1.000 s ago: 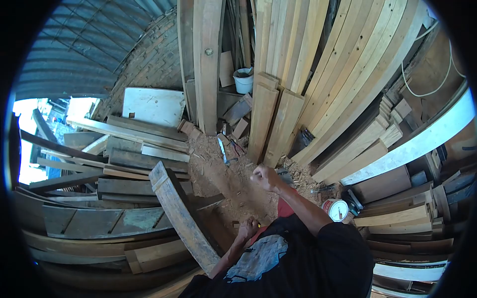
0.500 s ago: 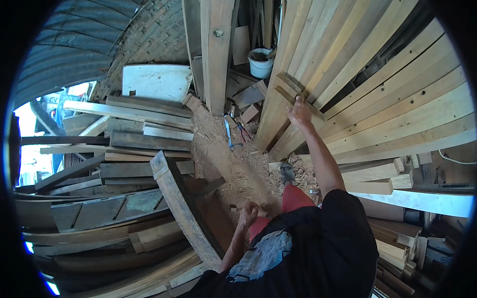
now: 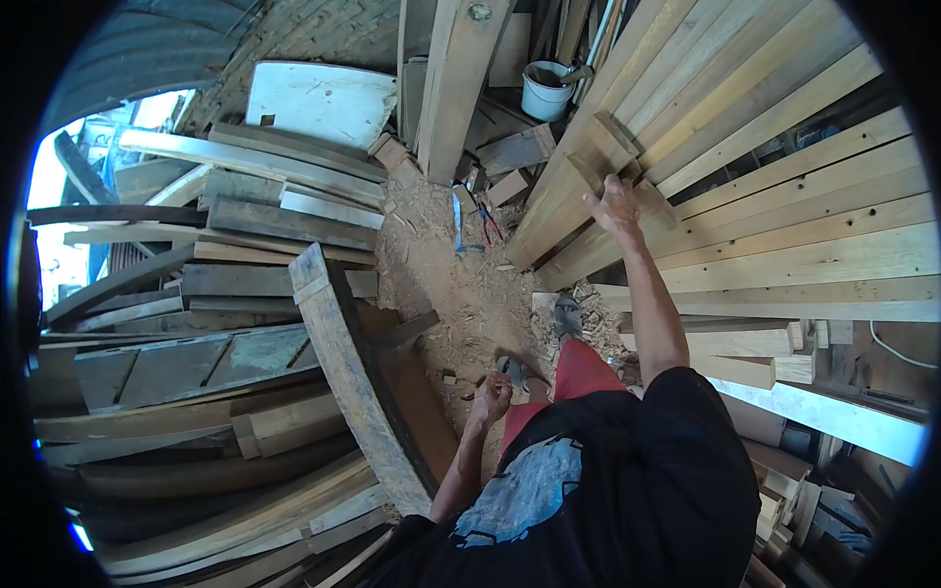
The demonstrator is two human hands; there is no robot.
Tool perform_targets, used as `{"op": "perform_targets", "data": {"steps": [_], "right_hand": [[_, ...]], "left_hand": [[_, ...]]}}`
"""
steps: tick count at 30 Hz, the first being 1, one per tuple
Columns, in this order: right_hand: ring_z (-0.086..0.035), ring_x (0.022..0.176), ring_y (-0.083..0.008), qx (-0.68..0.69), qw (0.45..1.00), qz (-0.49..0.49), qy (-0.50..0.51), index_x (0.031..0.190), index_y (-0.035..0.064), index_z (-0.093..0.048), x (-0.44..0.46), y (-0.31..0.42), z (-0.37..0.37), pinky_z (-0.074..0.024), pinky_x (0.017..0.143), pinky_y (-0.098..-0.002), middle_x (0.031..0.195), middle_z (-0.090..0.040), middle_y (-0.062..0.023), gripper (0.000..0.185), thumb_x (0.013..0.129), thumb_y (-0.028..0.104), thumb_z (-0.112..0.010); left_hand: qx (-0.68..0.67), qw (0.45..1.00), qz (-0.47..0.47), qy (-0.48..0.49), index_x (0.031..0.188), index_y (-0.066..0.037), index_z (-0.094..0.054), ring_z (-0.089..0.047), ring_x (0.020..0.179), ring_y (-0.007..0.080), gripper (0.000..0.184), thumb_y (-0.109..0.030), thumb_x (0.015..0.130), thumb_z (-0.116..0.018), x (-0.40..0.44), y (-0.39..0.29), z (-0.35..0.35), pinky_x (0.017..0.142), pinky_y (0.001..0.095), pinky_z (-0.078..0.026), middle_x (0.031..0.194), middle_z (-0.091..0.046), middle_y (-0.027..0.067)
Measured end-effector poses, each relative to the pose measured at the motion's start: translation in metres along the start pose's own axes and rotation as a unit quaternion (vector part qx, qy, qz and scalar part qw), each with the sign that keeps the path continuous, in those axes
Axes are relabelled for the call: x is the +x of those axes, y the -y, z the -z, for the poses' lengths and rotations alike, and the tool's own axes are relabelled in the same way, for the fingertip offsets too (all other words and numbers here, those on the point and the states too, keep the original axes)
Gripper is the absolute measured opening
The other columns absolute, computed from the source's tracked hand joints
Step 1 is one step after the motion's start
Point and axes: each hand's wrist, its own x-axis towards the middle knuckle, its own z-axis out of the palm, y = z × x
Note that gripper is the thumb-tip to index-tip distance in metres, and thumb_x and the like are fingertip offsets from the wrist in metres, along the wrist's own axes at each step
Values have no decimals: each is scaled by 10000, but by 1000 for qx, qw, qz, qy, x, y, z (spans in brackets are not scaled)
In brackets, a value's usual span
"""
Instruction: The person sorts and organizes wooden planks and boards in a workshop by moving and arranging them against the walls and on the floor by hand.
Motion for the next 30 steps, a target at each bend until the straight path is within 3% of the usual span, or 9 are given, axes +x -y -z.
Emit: {"op": "perform_targets", "data": {"steps": [3, 5, 6, 11, 15, 16, 18, 27, 30], "right_hand": [[-643, 936, -443, 100, 983, 147, -42, 1110, 2, -545, -60, 20, -38, -519, 837, -502, 974, -636, -271, 528, 774, 347, -762], [-646, 1002, -413, 118, 985, 86, 97, 1069, -16, -507, -124, 71, -29, -523, 832, -518, 973, -634, -265, 521, 782, 347, -748], [-645, 987, -412, 113, 983, 111, 94, 1065, -5, -485, -156, 80, -47, -528, 804, -522, 950, -620, -256, 524, 775, 341, -750], [-629, 983, -454, 18, 961, 176, 214, 1153, 2, -447, -303, 126, -93, -534, 737, -551, 1090, -531, -253, 587, 722, 225, -777], [-606, 1006, -418, 71, 917, 243, 308, 1174, 55, -486, -366, 117, -136, -505, 855, -526, 1126, -524, -201, 573, 706, 183, -790], [-601, 1016, -423, 83, 897, 284, 327, 1174, 59, -495, -371, 116, -145, -500, 867, -522, 1141, -509, -200, 572, 701, 174, -796], [-585, 1046, -430, 86, 866, 348, 348, 1175, 78, -526, -381, 108, -154, -503, 875, -512, 1154, -502, -191, 566, 701, 190, -814], [-575, 1149, -413, 18, 870, 117, 478, 1188, 59, -569, -388, 35, -148, -477, 958, -508, 1174, -587, -217, 421, 860, 265, -733], [-567, 1185, -407, -139, 874, 83, 458, 1173, 62, -597, -377, 3, -134, -467, 986, -509, 1185, -608, -221, 376, 900, 307, -680]], "left_hand": [[-55, 998, 12, 17, 1231, 8, -588, -687, 1066, 331, 359, -215, 952, -618, -5, 7, -4, 920, 416, -546, 1145, -684, 221], [-167, 985, 22, 39, 1335, 1, -533, -653, 1148, 320, 471, -244, 953, -663, 0, 37, -17, 957, 417, -529, 1238, -654, 215], [-233, 972, 15, 20, 1376, -5, -489, -623, 1188, 321, 536, -266, 950, -682, -5, 35, -15, 971, 422, -519, 1287, -624, 204], [-575, 817, 6, -43, 1514, -33, -311, -515, 1309, 313, 790, -326, 928, -753, -27, 6, 23, 1012, 425, -488, 1464, -491, 154], [-673, 728, 109, -76, 1431, -100, -448, -600, 1181, 246, 620, -300, 929, -754, -46, 33, 23, 954, 426, -534, 1298, -608, 106], [-729, 648, 190, -114, 1349, -117, -517, -642, 1117, 265, 502, -245, 921, -745, -55, 50, 14, 911, 457, -556, 1218, -648, 85], [-764, 596, 224, -107, 1310, -111, -541, -655, 1093, 280, 460, -207, 906, -738, -67, 84, 1, 896, 473, -561, 1207, -657, 85], [-791, 538, 275, -99, 1243, -132, -559, -646, 1067, 278, 442, -104, 846, -752, -97, 146, -75, 866, 497, -568, 1154, -657, 71], [-789, 530, 287, -116, 1214, -105, -548, -652, 1062, 297, 420, -90, 840, -740, -103, 147, -84, 865, 493, -594, 1164, -634, 93]]}}
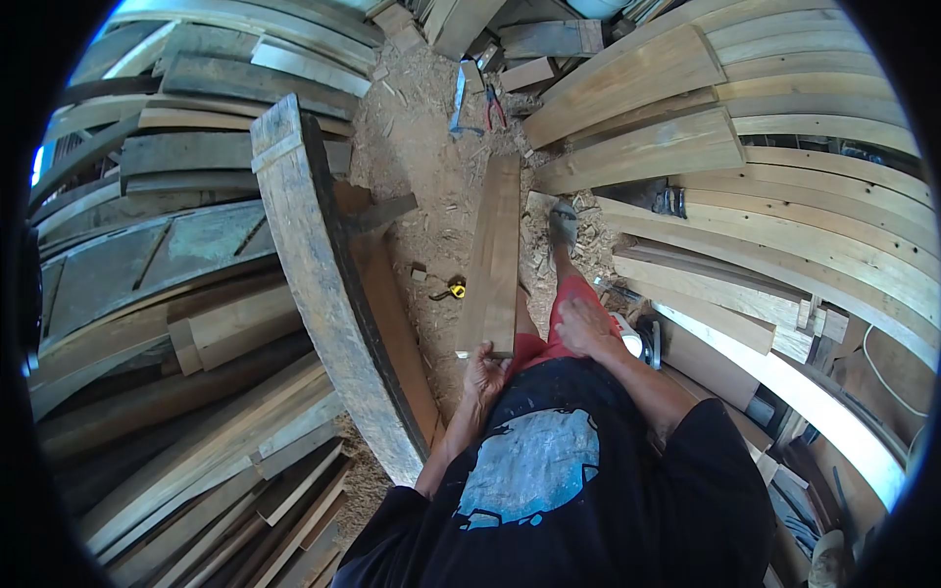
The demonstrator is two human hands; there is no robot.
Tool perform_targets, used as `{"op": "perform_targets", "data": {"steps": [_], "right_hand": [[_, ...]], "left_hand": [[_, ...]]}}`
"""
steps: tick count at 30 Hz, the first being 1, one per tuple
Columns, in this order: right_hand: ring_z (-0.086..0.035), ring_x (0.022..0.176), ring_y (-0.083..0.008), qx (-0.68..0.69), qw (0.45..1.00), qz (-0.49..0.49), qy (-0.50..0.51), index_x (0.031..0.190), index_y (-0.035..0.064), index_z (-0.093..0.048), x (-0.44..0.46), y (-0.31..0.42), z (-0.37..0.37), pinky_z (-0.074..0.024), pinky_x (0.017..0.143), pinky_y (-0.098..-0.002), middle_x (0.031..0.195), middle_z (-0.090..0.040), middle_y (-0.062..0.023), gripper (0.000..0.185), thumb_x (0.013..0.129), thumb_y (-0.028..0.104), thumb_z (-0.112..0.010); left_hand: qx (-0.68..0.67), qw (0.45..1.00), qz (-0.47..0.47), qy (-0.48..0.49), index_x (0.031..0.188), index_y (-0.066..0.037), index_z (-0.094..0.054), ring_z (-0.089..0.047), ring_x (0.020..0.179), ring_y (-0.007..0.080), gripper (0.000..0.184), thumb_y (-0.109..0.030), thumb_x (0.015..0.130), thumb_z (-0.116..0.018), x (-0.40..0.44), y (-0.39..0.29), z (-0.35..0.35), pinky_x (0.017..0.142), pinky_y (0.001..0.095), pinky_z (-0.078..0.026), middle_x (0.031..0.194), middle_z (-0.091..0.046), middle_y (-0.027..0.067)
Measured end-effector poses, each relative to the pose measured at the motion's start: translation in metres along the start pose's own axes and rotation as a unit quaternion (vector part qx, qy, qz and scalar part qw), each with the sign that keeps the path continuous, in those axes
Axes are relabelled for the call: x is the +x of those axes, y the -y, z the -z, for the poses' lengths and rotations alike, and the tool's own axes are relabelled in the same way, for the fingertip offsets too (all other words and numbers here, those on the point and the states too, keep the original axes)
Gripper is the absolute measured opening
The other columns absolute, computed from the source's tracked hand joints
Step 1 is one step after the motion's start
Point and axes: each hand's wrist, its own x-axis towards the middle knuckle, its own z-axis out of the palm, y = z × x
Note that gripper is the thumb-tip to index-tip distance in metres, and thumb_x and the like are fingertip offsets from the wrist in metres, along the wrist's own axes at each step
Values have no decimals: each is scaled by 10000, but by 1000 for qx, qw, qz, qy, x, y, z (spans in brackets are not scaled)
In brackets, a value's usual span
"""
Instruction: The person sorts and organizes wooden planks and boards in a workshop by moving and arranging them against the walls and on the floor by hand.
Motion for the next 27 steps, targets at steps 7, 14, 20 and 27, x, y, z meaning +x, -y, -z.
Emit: {"op": "perform_targets", "data": {"steps": [7, 14, 20, 27], "right_hand": [[-575, 1176, -410, -4, 999, -32, 7, 1171, 65, -613, -5, -34, -8, -457, 1002, -517, 1194, -613, -222, 369, 916, 330, -641], [-629, 1056, -382, -8, 998, -43, -45, 1057, 77, -657, 7, -32, -18, -494, 929, -495, 1049, -655, -189, 272, 878, 277, -702], [-617, 1095, -367, 38, 998, -42, -21, 1048, 65, -661, 12, -44, -18, -461, 977, -495, 1046, -672, -192, 261, 903, 282, -658], [-654, 1039, -355, 36, 998, -45, -42, 1018, 65, -696, 12, -39, -14, -483, 949, -483, 999, -706, -185, 246, 899, 279, -668]], "left_hand": [[10, 1000, -3, -5, 1288, -126, -527, -637, 1109, 301, 503, -54, 839, -742, -1, 3, 11, 880, 558, -590, 1198, -620, 91], [13, 999, -9, 30, 1336, -84, -495, -670, 1076, 327, 529, -198, 877, -731, -12, -5, -4, 848, 503, -620, 1235, -624, 126], [-6, 986, -26, 166, 1456, -80, -424, -671, 1138, 348, 672, -485, 958, -626, -42, -42, -73, 892, 513, -612, 1354, -608, 166], [48, 988, -64, 131, 1467, -118, -417, -636, 1195, 321, 706, -525, 940, -651, -29, -54, -113, 927, 533, -578, 1374, -590, 130]]}}
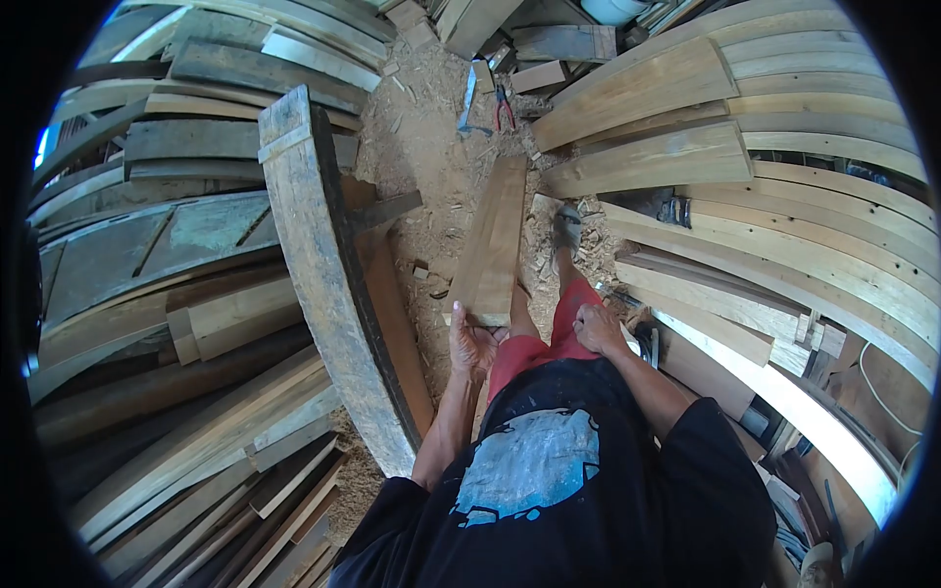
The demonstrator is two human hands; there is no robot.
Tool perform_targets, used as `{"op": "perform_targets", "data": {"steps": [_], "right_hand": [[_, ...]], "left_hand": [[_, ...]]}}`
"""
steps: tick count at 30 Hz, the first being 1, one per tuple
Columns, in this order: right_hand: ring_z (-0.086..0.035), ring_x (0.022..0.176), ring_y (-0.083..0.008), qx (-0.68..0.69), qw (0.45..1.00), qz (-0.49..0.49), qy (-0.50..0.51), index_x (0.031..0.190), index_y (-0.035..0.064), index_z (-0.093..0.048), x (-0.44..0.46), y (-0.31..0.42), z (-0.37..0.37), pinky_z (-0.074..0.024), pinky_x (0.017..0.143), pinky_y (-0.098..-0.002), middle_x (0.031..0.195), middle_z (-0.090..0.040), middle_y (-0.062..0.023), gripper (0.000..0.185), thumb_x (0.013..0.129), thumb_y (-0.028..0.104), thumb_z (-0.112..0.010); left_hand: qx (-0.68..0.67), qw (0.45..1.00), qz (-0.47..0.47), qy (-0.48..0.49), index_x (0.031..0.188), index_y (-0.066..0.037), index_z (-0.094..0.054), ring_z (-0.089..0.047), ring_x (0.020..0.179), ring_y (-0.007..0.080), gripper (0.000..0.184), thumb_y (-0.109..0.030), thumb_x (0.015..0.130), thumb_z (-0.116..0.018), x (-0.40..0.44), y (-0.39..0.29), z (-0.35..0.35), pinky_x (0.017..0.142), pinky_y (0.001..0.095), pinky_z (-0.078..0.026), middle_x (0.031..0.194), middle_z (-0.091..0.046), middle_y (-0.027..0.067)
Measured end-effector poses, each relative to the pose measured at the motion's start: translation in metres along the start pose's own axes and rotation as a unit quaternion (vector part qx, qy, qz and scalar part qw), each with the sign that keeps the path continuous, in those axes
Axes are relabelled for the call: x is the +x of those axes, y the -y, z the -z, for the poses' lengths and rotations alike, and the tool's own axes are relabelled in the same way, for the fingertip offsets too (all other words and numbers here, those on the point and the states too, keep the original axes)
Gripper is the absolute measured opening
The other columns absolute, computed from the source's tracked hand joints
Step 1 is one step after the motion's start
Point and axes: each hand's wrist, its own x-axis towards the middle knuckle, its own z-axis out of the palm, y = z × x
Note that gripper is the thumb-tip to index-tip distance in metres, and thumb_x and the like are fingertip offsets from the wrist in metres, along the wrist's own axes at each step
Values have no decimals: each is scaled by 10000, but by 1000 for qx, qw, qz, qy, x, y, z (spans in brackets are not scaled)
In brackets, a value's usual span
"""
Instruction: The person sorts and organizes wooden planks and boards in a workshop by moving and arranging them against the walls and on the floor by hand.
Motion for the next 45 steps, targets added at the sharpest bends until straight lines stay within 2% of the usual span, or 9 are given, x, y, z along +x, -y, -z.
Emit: {"op": "perform_targets", "data": {"steps": [5, 13, 16, 22, 25, 33, 35, 38, 45], "right_hand": [[-665, 1018, -358, 8, 1000, -18, 4, 1003, 61, -693, 3, 1, -2, -505, 898, -484, 984, -706, -194, 252, 912, 293, -660], [-656, 985, -185, 458, 884, -40, 86, 1277, -26, -614, 27, 90, 16, -540, 847, -327, 1103, -689, -135, 464, 1022, 360, -591], [-695, 955, -288, 479, 865, 150, 15, 1135, -43, -646, 62, 110, -41, -536, 826, -407, 1089, -702, -213, 460, 995, 394, -609], [-675, 909, -232, 330, 937, 107, 39, 1173, -125, -609, 55, 155, 10, -543, 768, -380, 992, -697, -218, 603, 978, 446, -621], [-718, 821, -400, 254, 961, 105, -12, 1050, -47, -687, 62, 159, -2, -563, 718, -476, 854, -712, -246, 512, 963, 453, -620], [-660, 812, -248, 456, 880, 112, 70, 1203, 15, -605, 53, 122, -32, -547, 713, -396, 975, -687, -142, 426, 1032, 398, -532], [-675, 973, -261, 474, 837, -144, 232, 1308, 32, -538, 50, 119, -16, -552, 873, -461, 1104, -662, -111, 418, 1047, 354, -488], [-674, 980, -249, 529, 804, -150, 227, 1304, 39, -541, 44, 114, -30, -550, 877, -479, 1104, -656, -111, 389, 1064, 323, -429], [-668, 973, -241, 554, 798, -161, 174, 1213, 8, -591, 55, 90, -46, -549, 879, -426, 1090, -656, -114, 354, 1054, 249, -386]], "left_hand": [[10, 997, -11, -70, 1455, -93, -420, -584, 1259, 344, 690, -380, 902, -716, 8, 8, 10, 979, 607, -535, 1401, -564, 151], [-212, 975, -13, -68, 1382, -45, -500, -617, 1224, 361, 606, -284, 862, -701, -5, 49, 41, 978, 571, -561, 1348, -613, 152], [-286, 955, -11, -78, 1373, -44, -523, -640, 1194, 354, 585, -330, 880, -653, -2, 54, 23, 970, 546, -578, 1325, -632, 147], [-316, 948, -10, -42, 1371, -45, -533, -655, 1171, 342, 583, -376, 895, -593, 12, 42, 32, 957, 525, -594, 1296, -648, 144], [-323, 946, 5, -3, 1363, -42, -534, -664, 1149, 339, 577, -376, 896, -588, 9, 33, 29, 970, 507, -588, 1284, -652, 139], [39, 992, -59, -107, 1339, -9, -543, -684, 1018, 284, 517, -136, 849, -651, 0, 12, 22, 923, 387, -579, 1221, -664, 150], [358, 928, -46, -92, 1405, 26, -496, -672, 1071, 247, 568, -38, 857, -629, 2, 14, 41, 939, 341, -557, 1235, -655, 152], [543, 826, -150, -23, 1475, 31, -417, -668, 1102, 249, 668, -38, 850, -641, -9, 32, 11, 941, 372, -548, 1209, -672, 177], [577, 795, -186, 36, 1550, 52, -317, -641, 1171, 261, 848, 8, 752, -604, -1, 43, 15, 994, 359, -519, 1294, -641, 237]]}}
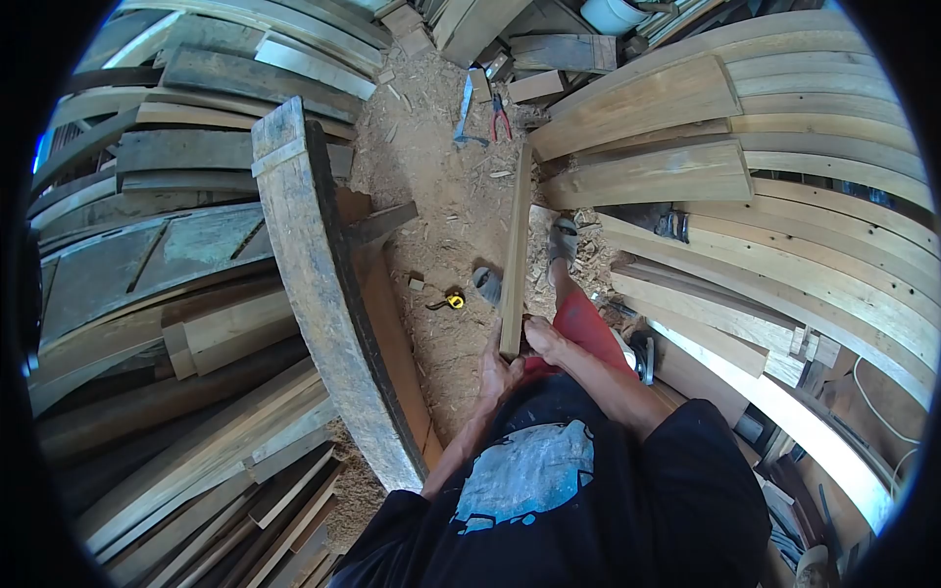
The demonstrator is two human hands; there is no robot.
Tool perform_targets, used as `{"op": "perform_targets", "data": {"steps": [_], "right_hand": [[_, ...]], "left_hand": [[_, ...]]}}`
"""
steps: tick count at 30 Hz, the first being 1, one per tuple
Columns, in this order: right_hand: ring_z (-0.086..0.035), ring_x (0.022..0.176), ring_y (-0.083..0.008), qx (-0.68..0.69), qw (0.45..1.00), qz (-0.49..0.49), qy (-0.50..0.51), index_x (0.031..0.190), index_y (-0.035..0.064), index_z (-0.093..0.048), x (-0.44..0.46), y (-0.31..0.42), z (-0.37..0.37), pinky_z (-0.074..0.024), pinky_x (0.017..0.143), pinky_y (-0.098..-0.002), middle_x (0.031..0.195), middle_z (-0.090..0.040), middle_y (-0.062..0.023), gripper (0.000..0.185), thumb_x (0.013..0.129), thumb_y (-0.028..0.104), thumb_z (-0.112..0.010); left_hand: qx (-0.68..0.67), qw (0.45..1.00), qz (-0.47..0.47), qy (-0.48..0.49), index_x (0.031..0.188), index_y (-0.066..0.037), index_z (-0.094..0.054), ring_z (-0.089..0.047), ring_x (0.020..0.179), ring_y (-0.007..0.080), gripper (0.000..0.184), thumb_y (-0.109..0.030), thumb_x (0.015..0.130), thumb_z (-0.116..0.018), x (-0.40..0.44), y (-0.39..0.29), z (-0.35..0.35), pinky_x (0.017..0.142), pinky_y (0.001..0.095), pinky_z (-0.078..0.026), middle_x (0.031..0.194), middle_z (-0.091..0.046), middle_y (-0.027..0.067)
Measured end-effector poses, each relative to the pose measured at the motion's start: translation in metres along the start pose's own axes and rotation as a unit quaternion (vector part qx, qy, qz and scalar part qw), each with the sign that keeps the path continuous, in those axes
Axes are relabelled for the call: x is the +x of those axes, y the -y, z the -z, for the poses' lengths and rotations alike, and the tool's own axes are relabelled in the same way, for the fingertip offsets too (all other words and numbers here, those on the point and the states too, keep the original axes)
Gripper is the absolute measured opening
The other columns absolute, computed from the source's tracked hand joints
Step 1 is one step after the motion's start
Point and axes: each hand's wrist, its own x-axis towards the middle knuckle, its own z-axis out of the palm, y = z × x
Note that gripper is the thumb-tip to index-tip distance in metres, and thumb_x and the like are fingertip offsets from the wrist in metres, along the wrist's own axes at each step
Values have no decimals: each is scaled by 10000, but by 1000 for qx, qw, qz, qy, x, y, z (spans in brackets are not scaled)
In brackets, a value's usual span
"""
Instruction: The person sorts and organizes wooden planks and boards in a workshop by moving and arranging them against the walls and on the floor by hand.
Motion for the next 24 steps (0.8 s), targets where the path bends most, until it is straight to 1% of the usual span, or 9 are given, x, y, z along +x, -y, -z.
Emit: {"op": "perform_targets", "data": {"steps": [10, 13, 14, 15, 17, 18, 21, 23, 24], "right_hand": [[-662, 934, -232, -66, 995, 77, -1, 1151, -8, -625, 9, 0, 3, -552, 845, -372, 1058, -656, -115, 340, 1044, 211, -387], [-660, 923, -229, -111, 984, 138, -10, 1132, -13, -635, 13, 1, 9, -553, 835, -356, 1048, -656, -116, 338, 1041, 199, -388], [-659, 919, -228, -118, 981, 156, -16, 1126, -14, -638, 16, 3, 12, -553, 831, -351, 1045, -656, -116, 337, 1040, 195, -388], [-625, 852, -178, -148, 972, 184, 3, 1095, -15, -650, -35, 52, 11, -533, 763, -334, 947, -645, -71, 321, 1054, 212, -427], [-625, 895, -179, -49, 983, 174, 34, 1217, 19, -644, -39, 68, 20, -523, 770, -346, 1035, -667, -63, 293, 1026, 176, -487], [-628, 903, -179, -43, 977, 208, 13, 1237, 19, -636, -36, 74, 26, -523, 772, -340, 1046, -669, -63, 305, 1024, 187, -497], [-638, 931, -181, -35, 955, 291, -52, 1286, 16, -615, -38, 97, 46, -526, 786, -329, 1063, -673, -71, 347, 1018, 217, -528], [-648, 956, -186, -42, 938, 329, -98, 1303, 12, -603, -57, 134, 69, -530, 807, -333, 1053, -671, -86, 371, 1014, 237, -546], [-652, 981, -195, -100, 895, 398, -177, 1302, -2, -594, -53, 145, 86, -532, 824, -337, 1060, -673, -109, 384, 1009, 242, -553]], "left_hand": [[83, 996, 21, 17, 1561, -10, -336, -669, 1106, 249, 828, 3, 786, -628, 8, -28, 9, 951, 361, -542, 1228, -684, 185], [39, 999, -26, 14, 1568, -43, -337, -691, 1032, 231, 821, -27, 823, -682, 22, -29, 3, 904, 363, -564, 1159, -707, 161], [-2, 998, -39, 39, 1597, -65, -253, -687, 1014, 203, 868, -72, 865, -721, 30, -29, 2, 883, 349, -561, 1128, -700, 128], [-6, 998, -53, 37, 1600, -67, -244, -683, 1001, 191, 861, -51, 873, -704, 45, -45, -4, 872, 338, -562, 1116, -698, 114], [-11, 998, -61, 12, 1607, -72, -226, -674, 975, 167, 848, -7, 887, -669, 58, -76, -2, 852, 316, -565, 1092, -694, 86], [-15, 995, -103, 0, 1610, -74, -219, -674, 941, 153, 846, 32, 887, -646, 71, -81, -8, 835, 296, -562, 1073, -686, 87], [-74, 994, -80, 9, 1610, -71, -221, -675, 929, 165, 868, 13, 872, -670, 98, -103, -18, 810, 304, -566, 1082, -686, 125], [-4, 994, -113, -7, 1599, -43, -234, -670, 956, 181, 861, -3, 869, -689, 116, -127, -22, 804, 309, -567, 1161, -662, 151], [-22, 996, -92, 5, 1598, -42, -237, -666, 999, 184, 853, 11, 875, -687, 123, -140, -23, 831, 306, -566, 1214, -648, 146]]}}
